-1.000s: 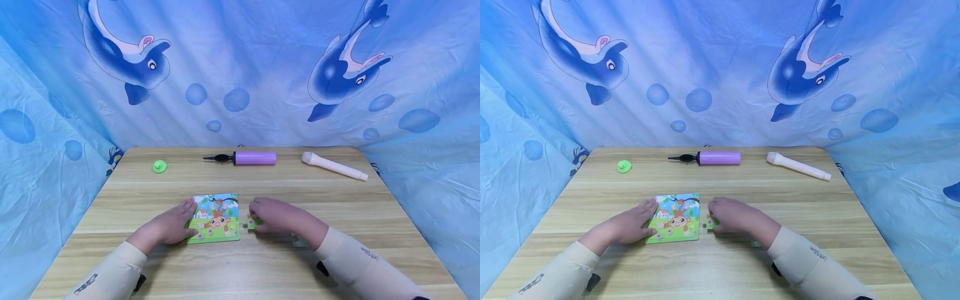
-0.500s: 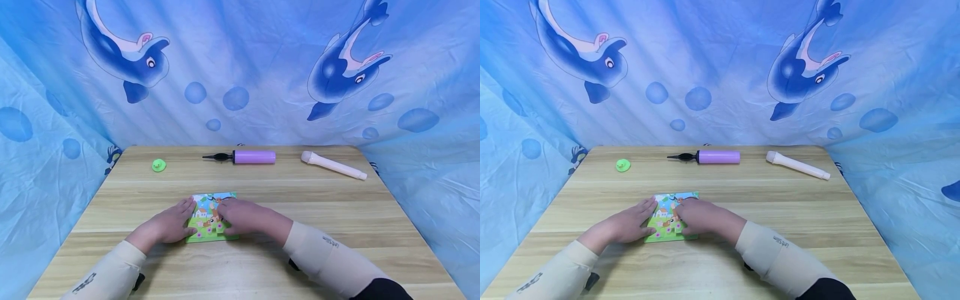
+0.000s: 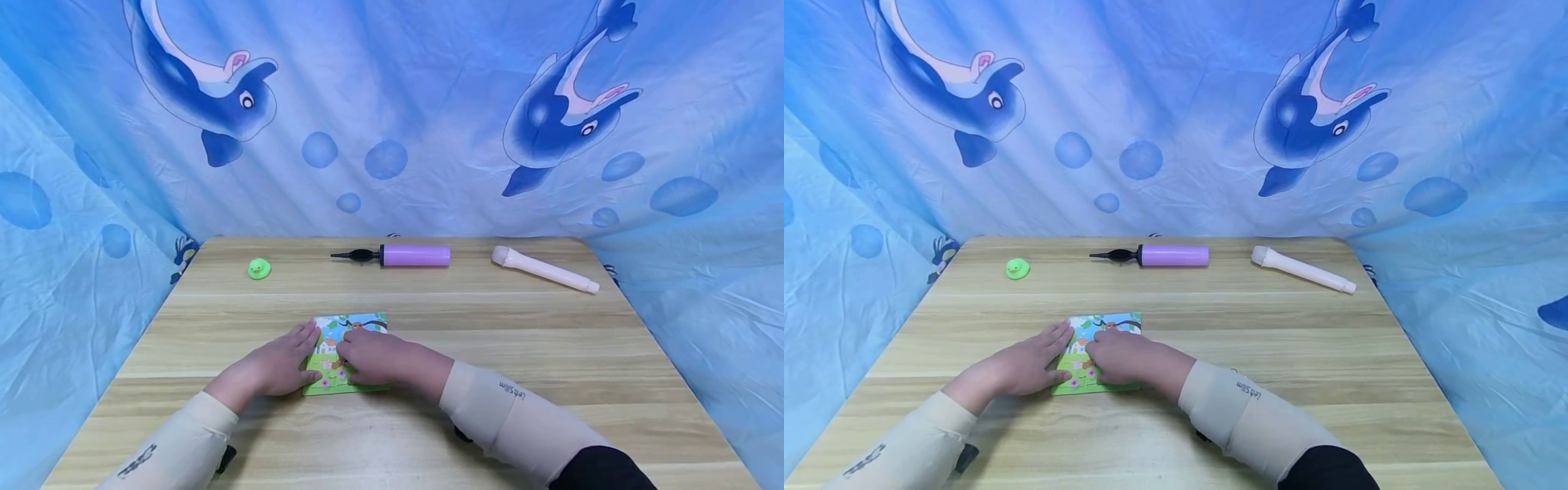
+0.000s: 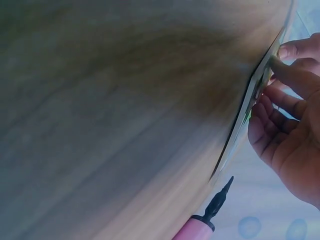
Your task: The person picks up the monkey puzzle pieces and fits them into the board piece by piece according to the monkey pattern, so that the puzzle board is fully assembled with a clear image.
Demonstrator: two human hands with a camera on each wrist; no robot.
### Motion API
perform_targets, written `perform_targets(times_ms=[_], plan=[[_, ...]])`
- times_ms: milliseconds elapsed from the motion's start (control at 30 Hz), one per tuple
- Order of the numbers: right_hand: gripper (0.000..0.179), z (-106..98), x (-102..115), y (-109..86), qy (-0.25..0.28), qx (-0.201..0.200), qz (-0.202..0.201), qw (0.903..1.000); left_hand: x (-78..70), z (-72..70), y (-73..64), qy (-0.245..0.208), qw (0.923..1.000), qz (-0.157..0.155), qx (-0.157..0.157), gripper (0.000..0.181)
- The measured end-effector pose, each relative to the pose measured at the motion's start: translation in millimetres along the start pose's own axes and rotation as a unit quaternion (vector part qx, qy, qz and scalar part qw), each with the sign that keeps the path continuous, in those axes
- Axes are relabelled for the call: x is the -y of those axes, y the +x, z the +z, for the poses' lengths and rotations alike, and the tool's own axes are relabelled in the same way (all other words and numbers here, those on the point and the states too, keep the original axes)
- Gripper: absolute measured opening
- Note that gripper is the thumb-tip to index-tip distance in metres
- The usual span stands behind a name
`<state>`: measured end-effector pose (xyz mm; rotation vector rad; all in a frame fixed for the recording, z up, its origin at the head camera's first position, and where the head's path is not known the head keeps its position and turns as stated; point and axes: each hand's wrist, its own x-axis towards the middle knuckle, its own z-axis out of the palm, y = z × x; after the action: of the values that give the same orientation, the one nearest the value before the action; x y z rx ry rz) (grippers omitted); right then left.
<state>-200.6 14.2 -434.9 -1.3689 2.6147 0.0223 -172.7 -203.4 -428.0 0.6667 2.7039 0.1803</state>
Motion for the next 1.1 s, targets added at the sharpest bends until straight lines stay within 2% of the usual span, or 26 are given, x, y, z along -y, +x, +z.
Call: perform_targets(times_ms=[267, 633, 800, 933, 1100], plan=[[0.025, 1.0, 3.2, 2.8, 0.024, 0.01, 0.003, 0.9997, 0.0, 0.8, 0.1, 0.001, 1.0, 0.002, -0.002, 0.082], [0.013, 4.8, 8.0, -0.7, 0.0, 0.004, -0.003, 1.0, -0.1, 0.6, -0.3, 0.001, 1.0, 0.0, 0.0, 0.081], [0.024, 1.9, 8.8, -12.2, -0.034, 0.011, -0.018, 0.9992, -0.6, 0.6, 0.0, 0.001, 1.0, -0.001, -0.001, 0.081], [0.025, -3.3, 3.7, -24.6, -0.016, 0.022, -0.032, 0.9991, -0.8, 1.1, 0.0, 0.002, 1.0, -0.002, -0.001, 0.082], [0.026, -7.1, -10.1, -41.5, 0.005, -0.007, -0.044, 0.999, -0.7, 2.7, 0.6, 0.002, 1.0, -0.004, -0.003, 0.083]])
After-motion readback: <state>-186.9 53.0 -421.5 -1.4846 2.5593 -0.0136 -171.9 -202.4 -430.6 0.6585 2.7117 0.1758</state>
